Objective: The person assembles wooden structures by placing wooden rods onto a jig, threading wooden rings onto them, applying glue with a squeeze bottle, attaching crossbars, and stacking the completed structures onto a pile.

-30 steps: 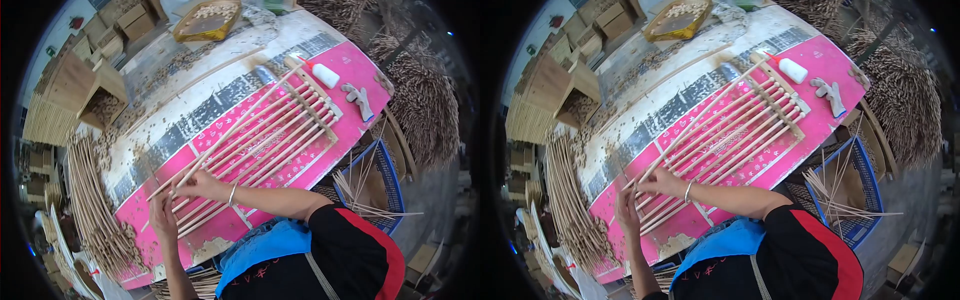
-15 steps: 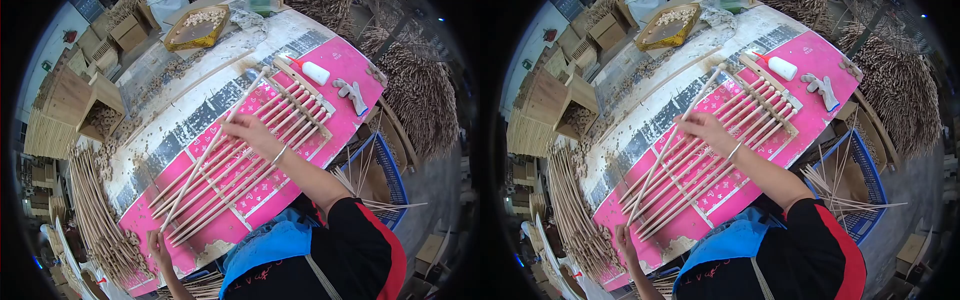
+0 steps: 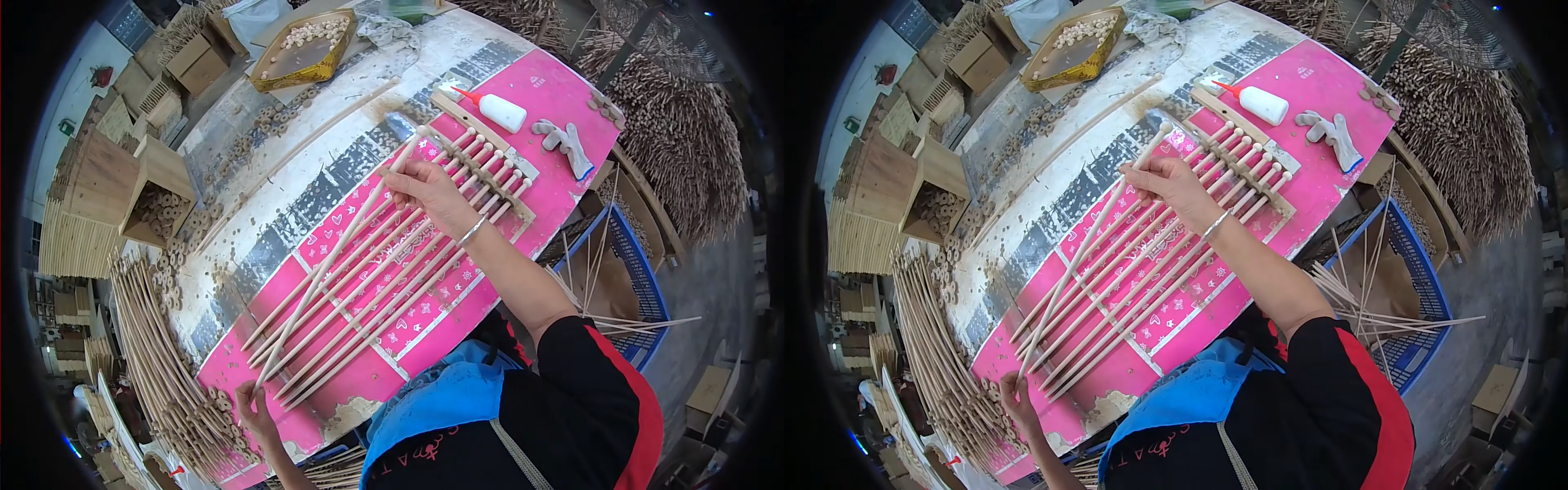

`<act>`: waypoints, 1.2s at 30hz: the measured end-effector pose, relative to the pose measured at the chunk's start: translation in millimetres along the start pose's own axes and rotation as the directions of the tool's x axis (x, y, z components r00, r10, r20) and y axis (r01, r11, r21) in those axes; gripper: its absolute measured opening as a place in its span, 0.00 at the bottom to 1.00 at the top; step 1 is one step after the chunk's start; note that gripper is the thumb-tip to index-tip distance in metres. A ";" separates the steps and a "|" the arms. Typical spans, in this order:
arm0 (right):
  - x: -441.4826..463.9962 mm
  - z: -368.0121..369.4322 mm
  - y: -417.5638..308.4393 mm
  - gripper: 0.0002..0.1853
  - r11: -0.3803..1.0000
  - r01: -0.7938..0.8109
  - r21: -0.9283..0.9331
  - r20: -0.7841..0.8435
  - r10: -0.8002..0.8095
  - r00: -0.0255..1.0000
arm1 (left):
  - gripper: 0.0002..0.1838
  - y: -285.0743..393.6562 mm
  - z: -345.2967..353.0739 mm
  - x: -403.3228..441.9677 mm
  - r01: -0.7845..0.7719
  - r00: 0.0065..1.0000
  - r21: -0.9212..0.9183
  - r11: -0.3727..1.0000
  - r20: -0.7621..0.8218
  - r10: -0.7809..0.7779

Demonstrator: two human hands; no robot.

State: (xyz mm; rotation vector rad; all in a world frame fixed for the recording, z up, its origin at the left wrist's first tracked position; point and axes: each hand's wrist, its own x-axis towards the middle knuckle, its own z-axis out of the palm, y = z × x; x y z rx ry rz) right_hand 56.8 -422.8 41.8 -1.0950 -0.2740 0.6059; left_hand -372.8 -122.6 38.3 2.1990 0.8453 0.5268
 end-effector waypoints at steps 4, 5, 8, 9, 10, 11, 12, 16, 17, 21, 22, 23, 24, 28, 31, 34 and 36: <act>2.4 -10.0 4.1 0.15 0.999 -0.008 -0.032 0.008 0.009 1.000 | 0.04 -5.3 3.4 7.1 0.010 1.000 0.031 0.999 0.006 -0.010; 4.4 -12.7 5.5 0.12 1.000 -0.002 -0.028 -0.001 0.002 1.000 | 0.04 -10.1 2.9 9.6 -0.051 0.998 0.108 0.993 0.042 0.047; 7.7 -19.4 8.7 0.12 0.999 -0.002 -0.032 -0.043 0.000 0.999 | 0.04 -5.8 7.9 17.0 -0.091 0.996 0.080 0.993 -0.016 0.092; 8.4 -20.9 8.5 0.14 0.999 -0.009 -0.039 -0.067 0.006 0.998 | 0.04 -3.8 9.9 19.4 -0.094 0.995 0.077 0.993 -0.010 0.095; 9.3 -22.8 7.5 0.14 0.999 -0.007 -0.040 -0.074 0.004 0.997 | 0.04 -1.3 12.0 22.1 -0.104 0.994 0.071 0.992 -0.009 0.104; 10.2 -24.6 6.1 0.17 0.995 -0.030 -0.097 -0.111 0.019 0.994 | 0.04 1.2 14.0 25.6 -0.114 0.993 0.065 0.991 -0.007 0.114; 11.1 -27.4 4.7 0.20 0.987 -0.056 -0.153 -0.148 0.033 0.988 | 0.04 4.0 16.4 29.9 -0.119 0.993 0.063 0.991 0.000 0.119; 15.9 -46.5 0.7 0.26 0.909 -0.110 -0.403 -0.341 -0.037 0.939 | 0.02 9.6 28.2 54.2 -0.168 0.986 0.111 0.979 0.001 0.169; 13.8 -55.6 -1.7 0.27 0.915 -0.044 -0.402 -0.350 -0.110 0.930 | 0.02 8.1 32.6 63.2 -0.182 0.983 0.113 0.977 0.006 0.182; -10.3 -74.5 -25.0 0.25 0.948 0.033 -0.317 -0.463 -0.185 0.867 | 0.04 4.4 57.2 102.2 -0.189 0.981 0.171 0.967 0.068 0.180; -15.6 -78.3 -28.1 0.24 0.948 0.041 -0.316 -0.460 -0.190 0.867 | 0.05 6.5 67.9 111.3 -0.185 0.981 0.114 0.976 0.073 0.177; -19.7 -82.1 -30.1 0.23 0.948 0.049 -0.315 -0.456 -0.197 0.868 | 0.06 10.3 76.7 120.1 -0.179 0.982 0.056 0.982 0.076 0.175; -23.3 -85.9 -30.3 0.23 0.948 0.049 -0.316 -0.458 -0.198 0.867 | 0.06 16.9 83.9 126.9 -0.180 0.981 0.055 0.982 0.078 0.175; -35.1 -94.2 -28.4 0.21 0.950 0.039 -0.309 -0.436 -0.178 0.882 | 0.06 31.9 106.3 144.2 -0.216 0.969 0.105 0.971 0.149 0.199; -38.1 -96.1 -24.9 0.21 0.952 0.037 -0.302 -0.432 -0.172 0.886 | 0.06 38.0 117.2 145.7 -0.228 0.966 0.067 0.971 0.144 0.216; -39.5 -96.4 -23.6 0.20 0.954 0.021 -0.299 -0.433 -0.156 0.888 | 0.06 35.4 118.0 148.4 -0.120 0.974 0.058 0.991 0.201 0.106; -38.9 -95.8 -22.0 0.20 0.956 0.002 -0.294 -0.430 -0.134 0.893 | 0.09 26.2 116.8 153.1 -0.208 0.945 0.081 0.975 0.273 0.179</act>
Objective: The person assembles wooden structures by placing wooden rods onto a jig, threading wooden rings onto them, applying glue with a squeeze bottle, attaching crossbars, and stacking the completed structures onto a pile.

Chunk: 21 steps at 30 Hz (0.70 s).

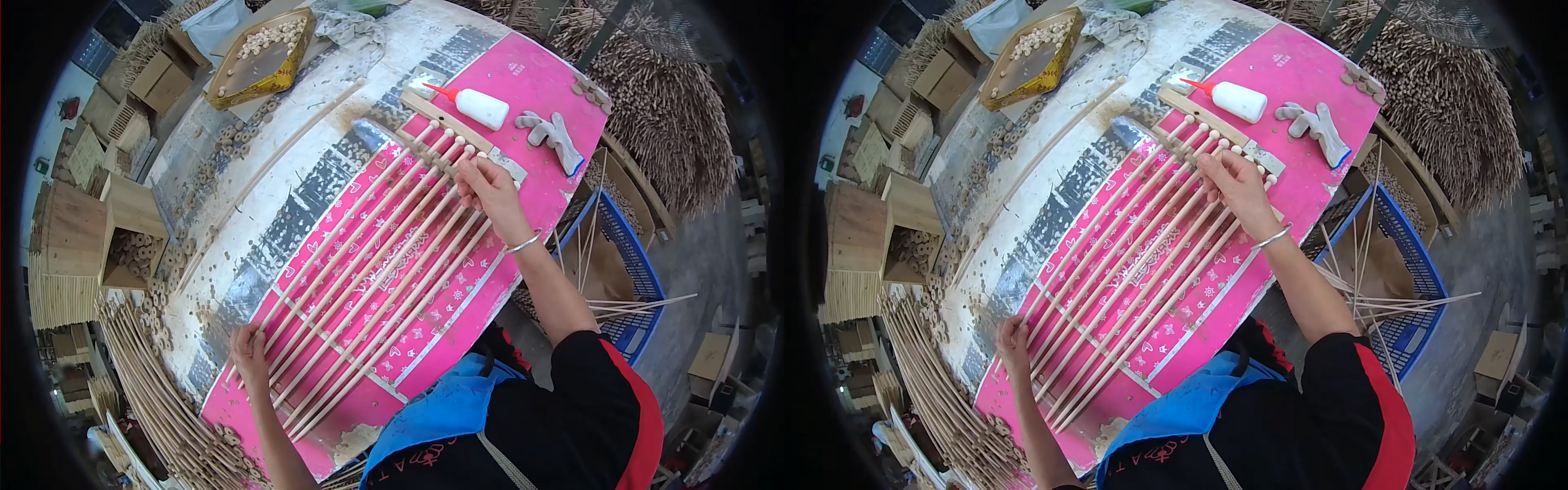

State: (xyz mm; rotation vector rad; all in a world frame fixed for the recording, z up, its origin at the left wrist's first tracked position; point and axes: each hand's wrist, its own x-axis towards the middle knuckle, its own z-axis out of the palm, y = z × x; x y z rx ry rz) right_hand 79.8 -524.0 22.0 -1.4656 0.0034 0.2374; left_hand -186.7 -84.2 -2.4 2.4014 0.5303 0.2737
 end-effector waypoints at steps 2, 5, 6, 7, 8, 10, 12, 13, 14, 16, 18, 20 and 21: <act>1.3 1.3 1.4 0.19 0.999 0.043 -0.018 0.059 -0.042 0.997 | 0.09 -0.3 -1.4 1.8 -0.010 1.000 0.030 0.999 0.006 0.010; 3.0 9.4 1.5 0.17 0.997 0.046 -0.059 0.091 -0.041 0.995 | 0.10 1.8 -5.3 11.7 -0.075 0.996 0.104 0.992 0.061 0.069; 2.5 14.5 -1.4 0.15 0.995 0.065 -0.078 0.123 -0.055 0.991 | 0.11 1.5 -8.2 14.6 -0.123 0.988 0.152 0.981 0.113 0.106; 5.4 20.0 2.9 0.14 0.982 0.135 -0.131 0.159 -0.113 0.981 | 0.11 1.6 -10.7 19.7 -0.112 0.990 0.162 0.980 0.100 0.097; 9.7 27.3 6.5 0.13 0.962 0.210 -0.175 0.204 -0.173 0.963 | 0.12 1.7 -14.0 28.0 -0.144 0.981 0.139 0.980 0.149 0.123; 12.0 42.4 4.7 0.12 0.946 0.267 -0.184 0.276 -0.211 0.938 | 0.17 -4.2 -19.3 49.7 -0.168 0.978 0.152 0.974 0.147 0.146; 8.6 48.4 0.0 0.12 0.927 0.317 -0.201 0.341 -0.237 0.910 | 0.25 -23.4 -13.7 87.7 -0.241 0.970 0.282 0.929 0.030 0.243; 6.1 52.6 -2.7 0.11 0.911 0.337 -0.236 0.345 -0.246 0.906 | 0.29 -32.2 -13.1 109.1 -0.294 0.942 0.391 0.872 -0.035 0.333; 5.1 58.0 -2.4 0.11 0.895 0.359 -0.265 0.356 -0.255 0.899 | 0.30 -30.3 -11.9 131.0 -0.236 0.952 0.396 0.888 -0.088 0.293; 0.3 62.7 4.0 0.10 0.938 0.287 -0.194 0.397 -0.193 0.897 | 0.31 -35.4 -9.0 171.5 -0.135 0.962 0.433 0.891 -0.158 0.223; -5.0 62.5 5.8 0.09 0.921 0.275 -0.275 0.399 -0.151 0.905 | 0.31 -57.8 -2.7 197.1 -0.089 0.963 0.467 0.880 -0.186 0.196; -8.1 57.9 13.5 0.09 0.909 0.287 -0.303 0.416 -0.145 0.898 | 0.30 -76.0 6.3 215.9 0.057 0.967 0.602 0.797 -0.231 0.106; -11.0 58.0 11.2 0.09 0.909 0.267 -0.319 0.424 -0.115 0.898 | 0.26 -80.5 8.8 217.4 0.031 0.969 0.589 0.808 -0.214 0.119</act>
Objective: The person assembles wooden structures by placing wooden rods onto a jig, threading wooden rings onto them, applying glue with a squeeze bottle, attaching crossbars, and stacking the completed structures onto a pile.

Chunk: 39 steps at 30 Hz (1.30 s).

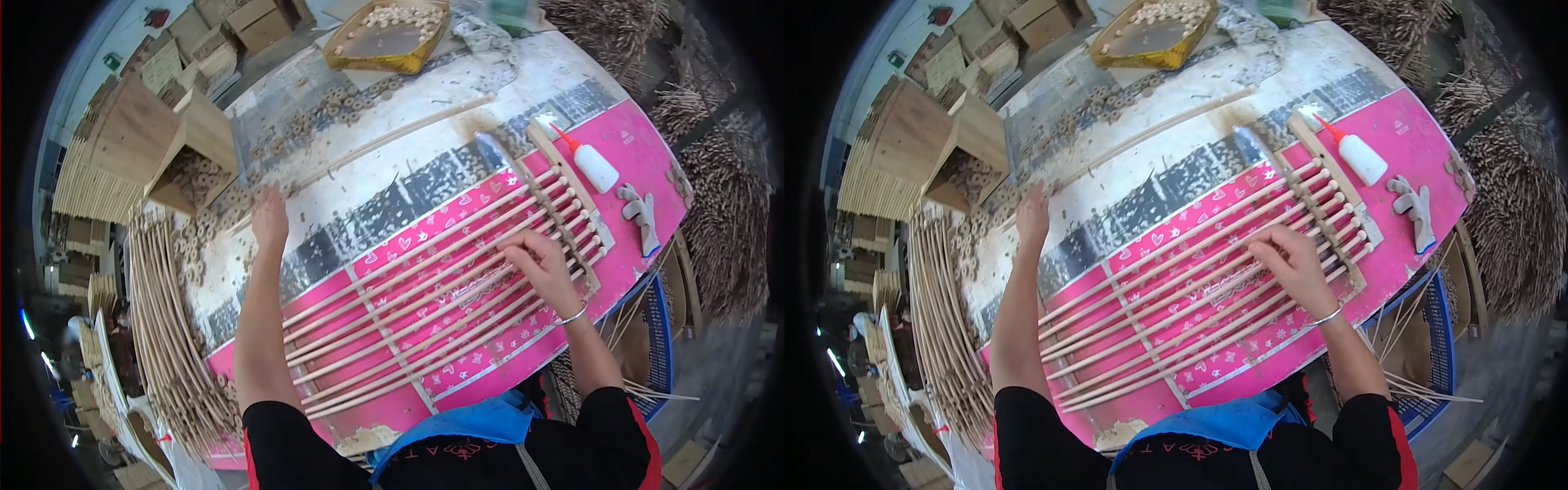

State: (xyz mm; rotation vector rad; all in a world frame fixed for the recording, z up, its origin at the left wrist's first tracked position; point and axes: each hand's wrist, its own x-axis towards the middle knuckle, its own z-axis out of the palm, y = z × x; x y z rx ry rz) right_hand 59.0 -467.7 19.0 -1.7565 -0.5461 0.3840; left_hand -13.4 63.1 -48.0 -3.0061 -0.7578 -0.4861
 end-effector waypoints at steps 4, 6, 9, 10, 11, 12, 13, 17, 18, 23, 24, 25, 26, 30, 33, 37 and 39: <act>0.4 2.8 -4.0 0.09 0.999 0.007 -0.034 0.002 -0.007 1.000 | 0.19 13.8 -12.6 -0.1 -0.045 0.999 -0.003 0.999 -0.007 0.045; 4.5 7.0 -4.9 0.10 0.999 0.011 -0.044 0.012 -0.010 1.000 | 0.14 12.3 -20.6 -6.3 -0.109 0.994 -0.075 0.991 -0.022 0.107; 13.6 24.3 -23.3 0.10 0.991 0.118 -0.062 0.076 -0.114 0.991 | 0.12 18.9 -61.5 -33.5 -0.142 0.989 -0.238 0.961 0.009 0.149; 17.5 35.5 -26.7 0.11 0.989 0.145 -0.019 0.123 -0.142 0.982 | 0.12 22.3 -75.1 -49.7 -0.134 0.990 -0.232 0.964 0.015 0.141; 21.0 51.3 -29.8 0.11 0.985 0.172 0.026 0.173 -0.173 0.970 | 0.11 27.1 -88.8 -69.5 -0.167 0.985 -0.284 0.944 -0.009 0.171; 22.9 73.5 -33.6 0.12 0.973 0.041 0.227 0.230 -0.094 0.969 | 0.10 35.3 -106.7 -90.1 -0.199 0.979 -0.333 0.922 -0.036 0.199; 24.0 98.4 -36.6 0.14 0.908 -0.106 0.405 0.301 -0.023 0.953 | 0.10 55.2 -134.0 -112.8 -0.120 0.988 -0.419 0.900 0.040 0.150; 22.8 182.5 -42.1 0.20 0.769 -0.369 0.522 0.520 0.055 0.852 | 0.09 91.5 -176.7 -192.4 0.071 0.974 -0.571 0.818 0.217 0.067; 17.8 195.4 -44.6 0.20 0.769 -0.368 0.523 0.521 0.053 0.852 | 0.09 92.0 -179.8 -207.6 0.039 0.975 -0.553 0.832 0.204 0.089; -23.7 226.4 -30.1 0.19 0.731 -0.376 0.569 0.603 -0.060 0.795 | 0.10 107.6 -196.8 -260.0 -0.022 0.988 -0.517 0.856 0.117 0.096; -36.8 225.7 -44.5 0.15 0.727 -0.350 0.590 0.552 -0.048 0.832 | 0.11 112.8 -198.2 -267.5 -0.025 0.992 -0.546 0.837 0.087 0.087; -43.4 226.7 -44.2 0.15 0.728 -0.348 0.591 0.547 -0.046 0.836 | 0.11 117.5 -199.4 -275.2 -0.029 0.995 -0.577 0.816 0.061 0.079; -48.8 226.3 -42.5 0.14 0.733 -0.353 0.581 0.567 -0.054 0.822 | 0.12 120.3 -201.2 -281.6 0.056 0.989 -0.590 0.806 0.141 0.034; -54.3 212.2 -43.9 0.13 0.706 -0.381 0.596 0.538 0.000 0.843 | 0.11 114.8 -201.3 -305.6 0.055 0.996 -0.498 0.866 0.094 -0.009; -40.2 173.8 -53.4 0.17 0.696 -0.375 0.613 0.471 0.060 0.880 | 0.09 100.6 -205.0 -325.1 0.057 0.997 -0.517 0.854 -0.010 -0.073; -11.5 117.5 -41.0 0.18 0.751 -0.226 0.620 0.325 0.017 0.946 | 0.08 58.3 -211.7 -358.7 0.243 0.970 -0.536 0.808 0.143 -0.197; -3.7 99.7 -35.8 0.18 0.763 -0.181 0.620 0.306 -0.023 0.952 | 0.07 48.1 -212.9 -368.6 0.230 0.973 -0.567 0.791 0.129 -0.191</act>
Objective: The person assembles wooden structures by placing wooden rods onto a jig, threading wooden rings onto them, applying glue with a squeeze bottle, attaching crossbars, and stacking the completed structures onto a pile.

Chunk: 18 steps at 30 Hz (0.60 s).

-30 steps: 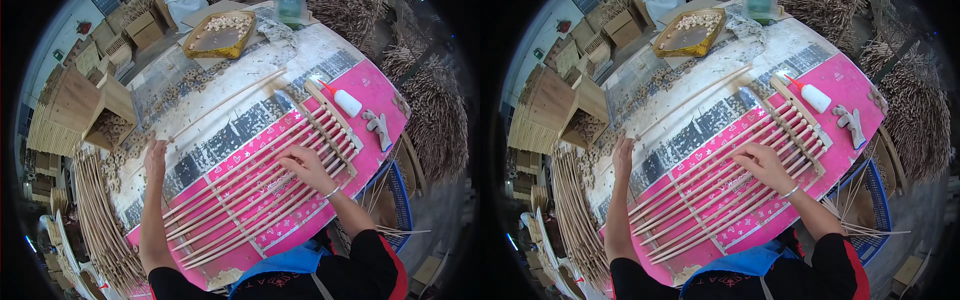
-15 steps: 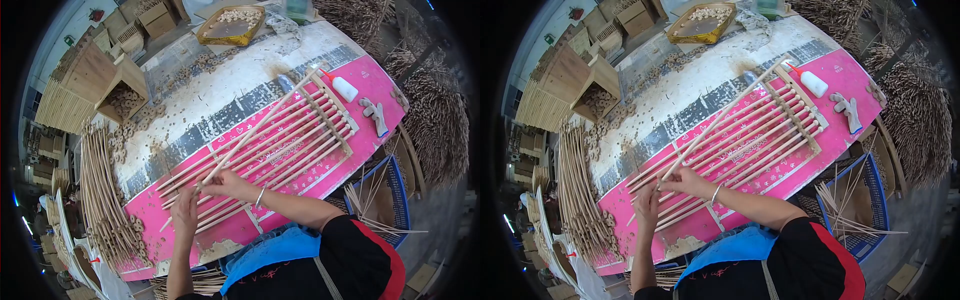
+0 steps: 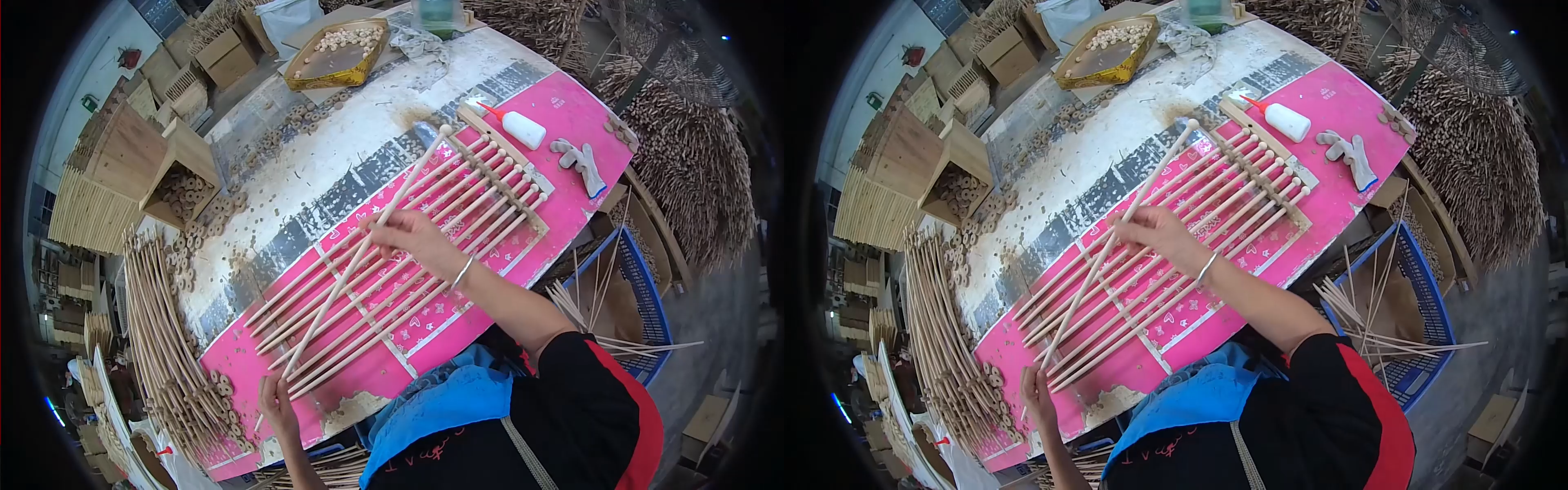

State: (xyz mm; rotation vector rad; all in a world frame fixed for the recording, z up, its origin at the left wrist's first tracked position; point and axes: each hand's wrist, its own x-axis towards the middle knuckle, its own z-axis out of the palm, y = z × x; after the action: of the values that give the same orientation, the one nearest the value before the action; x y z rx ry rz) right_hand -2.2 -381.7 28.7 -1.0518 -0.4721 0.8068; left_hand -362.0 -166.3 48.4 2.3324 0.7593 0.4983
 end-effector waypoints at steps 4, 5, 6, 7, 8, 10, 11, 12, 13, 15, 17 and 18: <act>-1.1 -15.2 -20.4 0.19 0.998 0.045 0.045 -0.038 -0.043 0.998 | 0.03 -9.7 -9.3 -5.1 0.057 0.997 -0.015 0.998 -0.047 -0.058; -2.2 -17.3 -24.3 0.19 0.997 0.054 0.060 -0.061 -0.050 0.997 | 0.02 -12.7 -10.7 -5.9 0.067 0.996 -0.039 0.997 -0.056 -0.069; -2.5 -20.7 -27.1 0.19 0.995 0.064 0.073 -0.083 -0.057 0.995 | 0.02 -14.7 -11.6 -6.6 0.065 0.996 -0.038 0.997 -0.052 -0.067; -2.0 -25.6 -29.3 0.19 0.995 0.071 0.071 -0.111 -0.063 0.992 | 0.01 -16.3 -12.3 -7.0 0.086 0.994 -0.075 0.993 -0.058 -0.091; -2.1 -28.8 -31.4 0.19 0.995 0.071 0.074 -0.115 -0.063 0.991 | 0.01 -18.1 -13.3 -7.5 0.108 0.991 -0.112 0.988 -0.063 -0.115; -3.0 -33.7 -35.2 0.19 0.996 0.075 0.054 -0.107 -0.069 0.992 | 0.02 -23.4 -14.7 -6.9 0.106 0.992 -0.100 0.989 -0.057 -0.113; -3.3 -36.5 -34.5 0.19 0.996 0.075 0.054 -0.110 -0.069 0.992 | 0.03 -26.0 -14.5 -6.1 0.107 0.992 -0.090 0.990 -0.056 -0.112; -3.1 -38.7 -33.1 0.19 0.996 0.071 0.048 -0.116 -0.065 0.991 | 0.03 -28.9 -14.0 -4.9 0.108 0.992 -0.090 0.990 -0.054 -0.113; -2.4 -40.3 -32.1 0.20 0.997 0.068 0.043 -0.122 -0.062 0.991 | 0.04 -31.4 -13.6 -3.1 0.070 0.993 -0.072 0.995 -0.088 -0.077; -1.9 -41.9 -30.4 0.19 0.998 0.056 0.032 -0.148 -0.051 0.988 | 0.05 -28.3 -13.0 0.4 0.033 0.993 -0.052 0.998 -0.115 -0.038; -2.0 -44.9 -30.5 0.18 0.999 0.045 0.021 -0.178 -0.041 0.983 | 0.08 -17.4 -12.7 7.3 -0.014 0.991 0.031 0.999 -0.131 0.018; -1.2 -47.1 -31.5 0.16 0.999 0.033 0.005 -0.198 -0.031 0.980 | 0.08 -16.7 -11.6 10.8 -0.017 0.992 0.030 0.999 -0.128 0.020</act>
State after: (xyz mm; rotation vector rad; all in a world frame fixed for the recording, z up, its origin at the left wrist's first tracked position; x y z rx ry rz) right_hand 40.7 -417.9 36.4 -1.1018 -0.3151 0.6671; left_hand -366.3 -143.8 47.5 2.3533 0.8098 0.6551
